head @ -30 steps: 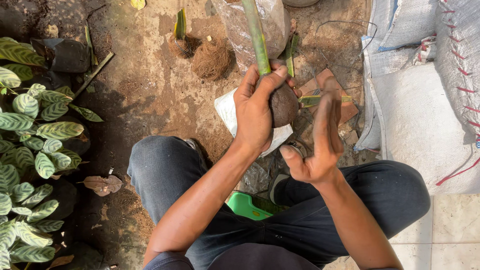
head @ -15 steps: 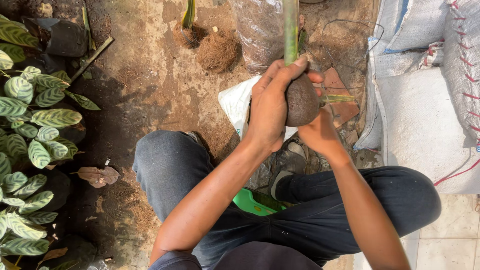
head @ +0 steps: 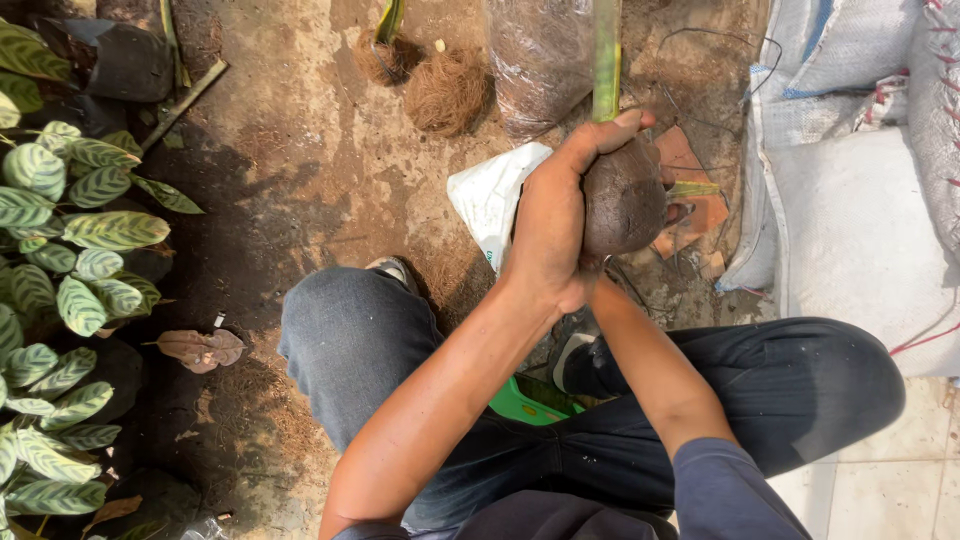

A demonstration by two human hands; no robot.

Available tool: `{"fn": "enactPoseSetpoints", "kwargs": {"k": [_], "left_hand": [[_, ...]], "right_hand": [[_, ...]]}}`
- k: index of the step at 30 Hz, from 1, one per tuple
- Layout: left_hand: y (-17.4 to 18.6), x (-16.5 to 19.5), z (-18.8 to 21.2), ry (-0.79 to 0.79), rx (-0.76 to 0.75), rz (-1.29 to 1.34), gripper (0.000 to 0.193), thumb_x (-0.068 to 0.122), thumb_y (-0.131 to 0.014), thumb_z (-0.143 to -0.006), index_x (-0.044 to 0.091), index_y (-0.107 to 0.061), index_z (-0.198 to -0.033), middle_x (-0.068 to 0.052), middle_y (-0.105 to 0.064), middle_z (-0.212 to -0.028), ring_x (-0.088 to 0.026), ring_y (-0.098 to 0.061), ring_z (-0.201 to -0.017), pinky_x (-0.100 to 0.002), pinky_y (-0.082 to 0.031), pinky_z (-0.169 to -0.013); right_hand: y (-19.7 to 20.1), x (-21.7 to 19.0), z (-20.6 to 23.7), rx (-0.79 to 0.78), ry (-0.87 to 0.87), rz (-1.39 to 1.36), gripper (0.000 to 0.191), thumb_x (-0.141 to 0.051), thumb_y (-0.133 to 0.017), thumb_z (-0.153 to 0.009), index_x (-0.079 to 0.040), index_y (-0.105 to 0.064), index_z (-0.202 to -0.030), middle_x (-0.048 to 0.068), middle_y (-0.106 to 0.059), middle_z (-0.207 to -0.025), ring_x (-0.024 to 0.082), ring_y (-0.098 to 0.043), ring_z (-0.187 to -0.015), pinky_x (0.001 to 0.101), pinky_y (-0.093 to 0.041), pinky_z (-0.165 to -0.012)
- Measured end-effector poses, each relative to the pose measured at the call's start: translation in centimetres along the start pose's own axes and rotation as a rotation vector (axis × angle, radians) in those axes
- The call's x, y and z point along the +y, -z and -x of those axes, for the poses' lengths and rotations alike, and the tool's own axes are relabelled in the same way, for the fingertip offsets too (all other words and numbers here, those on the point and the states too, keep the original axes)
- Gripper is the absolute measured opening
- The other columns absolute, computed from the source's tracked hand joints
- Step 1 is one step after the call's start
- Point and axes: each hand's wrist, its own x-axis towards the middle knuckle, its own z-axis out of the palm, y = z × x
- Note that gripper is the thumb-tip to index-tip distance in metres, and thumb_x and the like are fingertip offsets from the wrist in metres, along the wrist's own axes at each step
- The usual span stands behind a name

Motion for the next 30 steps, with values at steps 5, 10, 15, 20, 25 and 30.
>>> {"fn": "enactPoseSetpoints", "kwargs": {"k": [5,10,15,20,25,30], "left_hand": [[-0.3,0.2,1.0,0.029,0.041,-0.005,0.032,0.024,-0.062,-0.101,0.0,-0.06,-0.122,-0.009,-0.065,-0.095,-0.022,-0.069,-0.077,-0.042,-0.062,-0.073],[0.0,0.4,0.5,0.014,0.098,-0.016,0.034,0.027,-0.062,-0.1,0.0,-0.062,-0.122,-0.009,-0.065,-0.095,-0.018,-0.068,-0.075,-0.039,-0.061,-0.068],[0.1,0.0,0.3,0.018,0.095,-0.01,0.034,0.026,-0.062,-0.1,0.001,-0.063,-0.123,-0.009,-0.066,-0.096,-0.017,-0.068,-0.077,-0.037,-0.06,-0.069],[0.4,0.1,0.4,0.007,0.061,-0.01,0.036,0.026,-0.064,-0.1,0.0,-0.064,-0.124,-0.008,-0.064,-0.092,-0.018,-0.068,-0.077,-0.035,-0.059,-0.069],[0.6,0.3,0.1,0.0,0.123,-0.06,0.036,0.027,-0.065,-0.096,0.002,-0.063,-0.121,-0.009,-0.066,-0.089,-0.019,-0.069,-0.076,-0.037,-0.061,-0.069],[0.6,0.2,0.2,0.018,0.14,-0.073,0.036,0.028,-0.065,-0.095,0.002,-0.063,-0.12,-0.01,-0.067,-0.091,-0.02,-0.07,-0.075,-0.037,-0.061,-0.069]], "right_hand": [[1.9,-1.4,1.6,-0.112,-0.009,0.458,0.041,-0.027,-0.052,-0.107,0.001,-0.061,-0.136,0.015,-0.065,-0.123,0.024,-0.061,-0.104,0.0384,-0.049,-0.09],[2.9,-0.2,1.6,-0.155,-0.08,0.475,0.042,-0.028,-0.051,-0.107,0.001,-0.06,-0.136,0.013,-0.064,-0.126,0.023,-0.06,-0.107,0.0378,-0.048,-0.093],[3.5,0.4,2.1,-0.181,-0.109,0.441,0.043,-0.03,-0.05,-0.107,0.001,-0.058,-0.136,0.012,-0.063,-0.128,0.022,-0.059,-0.111,0.0371,-0.047,-0.095],[4.5,1.6,2.6,-0.202,-0.129,0.434,0.045,-0.032,-0.049,-0.107,0.0,-0.056,-0.136,0.01,-0.062,-0.13,0.02,-0.058,-0.114,0.0365,-0.046,-0.097],[5.4,2.1,3.1,-0.218,-0.144,0.439,0.046,-0.034,-0.049,-0.106,0.0,-0.055,-0.136,0.009,-0.061,-0.133,0.019,-0.056,-0.117,0.0358,-0.045,-0.099],[5.3,1.0,2.6,-0.255,-0.107,0.48,0.05,-0.037,-0.046,-0.106,0.001,-0.051,-0.138,0.008,-0.058,-0.137,0.019,-0.054,-0.122,0.0358,-0.043,-0.101]]}}
